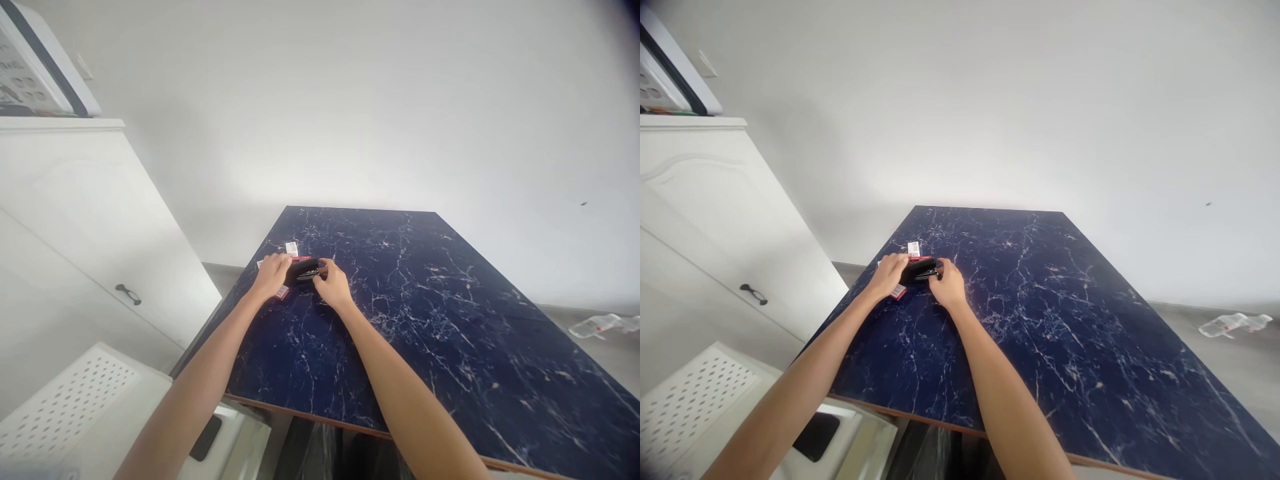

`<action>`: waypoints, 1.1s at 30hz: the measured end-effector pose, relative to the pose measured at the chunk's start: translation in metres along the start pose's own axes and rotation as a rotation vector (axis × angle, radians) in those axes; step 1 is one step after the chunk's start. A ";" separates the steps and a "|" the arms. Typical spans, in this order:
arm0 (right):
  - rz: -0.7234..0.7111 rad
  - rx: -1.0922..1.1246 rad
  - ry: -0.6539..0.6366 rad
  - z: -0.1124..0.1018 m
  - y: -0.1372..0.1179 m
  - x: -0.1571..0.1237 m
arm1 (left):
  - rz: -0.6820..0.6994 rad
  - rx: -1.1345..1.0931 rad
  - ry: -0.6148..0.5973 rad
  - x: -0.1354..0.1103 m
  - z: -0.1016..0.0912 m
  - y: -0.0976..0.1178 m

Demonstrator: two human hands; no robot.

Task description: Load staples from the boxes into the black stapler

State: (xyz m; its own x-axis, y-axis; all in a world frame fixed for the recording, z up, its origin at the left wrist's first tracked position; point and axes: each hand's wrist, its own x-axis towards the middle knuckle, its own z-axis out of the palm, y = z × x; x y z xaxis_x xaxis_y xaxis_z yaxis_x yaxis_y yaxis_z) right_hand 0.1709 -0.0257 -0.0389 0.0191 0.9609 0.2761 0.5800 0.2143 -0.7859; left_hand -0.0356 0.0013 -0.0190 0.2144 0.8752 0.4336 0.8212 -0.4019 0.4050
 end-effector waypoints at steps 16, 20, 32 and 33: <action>-0.115 -0.251 -0.068 0.001 -0.006 -0.002 | -0.186 -0.015 0.096 0.011 -0.011 -0.028; -0.129 -0.270 -0.059 0.000 -0.007 -0.002 | -0.052 -0.292 -0.111 0.029 -0.008 -0.020; -0.126 -0.275 -0.054 0.002 -0.004 -0.001 | -0.117 -0.044 0.098 0.025 -0.001 -0.029; -0.126 -0.275 -0.056 0.002 -0.004 -0.002 | -0.111 -0.049 0.075 0.025 0.000 -0.028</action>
State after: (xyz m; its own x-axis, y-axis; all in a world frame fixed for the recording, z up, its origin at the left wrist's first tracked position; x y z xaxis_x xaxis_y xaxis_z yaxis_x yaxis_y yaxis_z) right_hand 0.1669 -0.0279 -0.0369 -0.1073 0.9397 0.3248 0.7738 0.2840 -0.5662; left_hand -0.0534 0.0342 -0.0196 0.0821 0.8932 0.4422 0.8106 -0.3180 0.4917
